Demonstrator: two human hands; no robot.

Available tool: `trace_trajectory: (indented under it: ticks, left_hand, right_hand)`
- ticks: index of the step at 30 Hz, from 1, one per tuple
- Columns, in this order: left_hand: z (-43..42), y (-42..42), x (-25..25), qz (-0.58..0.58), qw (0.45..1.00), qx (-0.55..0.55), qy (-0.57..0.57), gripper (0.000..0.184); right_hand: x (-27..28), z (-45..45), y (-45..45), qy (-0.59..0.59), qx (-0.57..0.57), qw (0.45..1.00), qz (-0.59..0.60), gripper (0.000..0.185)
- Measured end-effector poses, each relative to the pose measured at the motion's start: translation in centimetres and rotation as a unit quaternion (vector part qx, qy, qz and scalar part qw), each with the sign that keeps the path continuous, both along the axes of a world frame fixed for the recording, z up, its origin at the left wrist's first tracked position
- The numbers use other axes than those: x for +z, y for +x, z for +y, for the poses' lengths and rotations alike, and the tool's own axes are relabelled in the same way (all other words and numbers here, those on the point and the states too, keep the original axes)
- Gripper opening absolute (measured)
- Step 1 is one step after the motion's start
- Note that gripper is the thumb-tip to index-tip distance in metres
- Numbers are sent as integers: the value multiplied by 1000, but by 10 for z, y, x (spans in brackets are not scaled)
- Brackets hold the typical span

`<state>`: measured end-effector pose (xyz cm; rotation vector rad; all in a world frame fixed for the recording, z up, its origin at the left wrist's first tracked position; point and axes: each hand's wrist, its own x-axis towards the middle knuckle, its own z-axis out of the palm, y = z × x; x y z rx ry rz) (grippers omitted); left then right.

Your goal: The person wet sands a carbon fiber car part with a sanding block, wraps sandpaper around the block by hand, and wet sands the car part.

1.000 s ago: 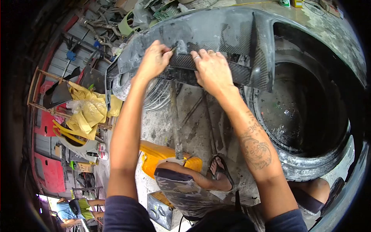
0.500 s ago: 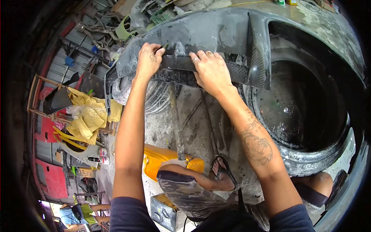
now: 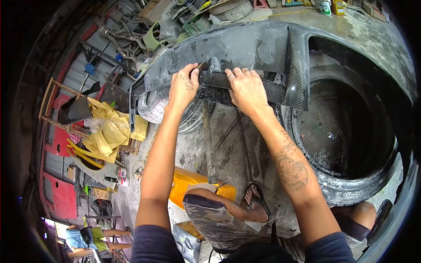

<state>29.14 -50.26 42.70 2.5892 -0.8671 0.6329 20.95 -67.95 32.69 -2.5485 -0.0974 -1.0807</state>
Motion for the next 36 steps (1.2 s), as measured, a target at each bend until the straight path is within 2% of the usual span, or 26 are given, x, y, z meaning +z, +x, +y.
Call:
trace_trajectory:
  ticks: [1,4,6,8,10,13,17,20,24,25,30,34,36]
  left_hand:
    - [-6,3,-7,-56,998,-13,36,25]
    - [-23,5,-9,-35,993,61,99,27]
    - [-21,-16,0,-28,993,34,111,27]
    - [-21,-15,-2,-47,993,44,95,27]
    - [-23,1,-5,-72,993,8,95,27]
    - [-23,-24,4,-27,990,33,132,26]
    - [-19,4,-4,-57,991,15,120,26]
    - [-12,-10,-2,-59,989,-7,133,26]
    - [-20,1,2,-32,988,46,144,26]
    - [-16,-2,0,-49,989,8,140,26]
    - [-19,0,4,-28,989,20,141,26]
    - [-16,-6,2,-87,981,-21,175,26]
    - [-19,3,3,-63,983,5,170,28]
  right_hand:
    - [0,0,0,2,2,1000,5,52]
    - [-2,4,-1,13,10,1000,5,50]
    - [0,3,0,13,6,1000,2,44]
    - [-1,4,2,32,9,999,12,42]
    - [-4,5,2,40,14,999,19,43]
    - [0,4,-1,24,9,1000,4,42]
    - [-2,7,2,26,13,1000,8,40]
    - [-1,0,5,34,4,999,-26,39]
    - [-3,7,2,34,8,999,-7,40]
    - [-4,7,1,35,13,999,-7,41]
    - [2,4,1,27,8,999,15,42]
    - [-2,4,1,28,8,1000,-4,41]
    - [-3,4,4,27,7,1000,-3,42]
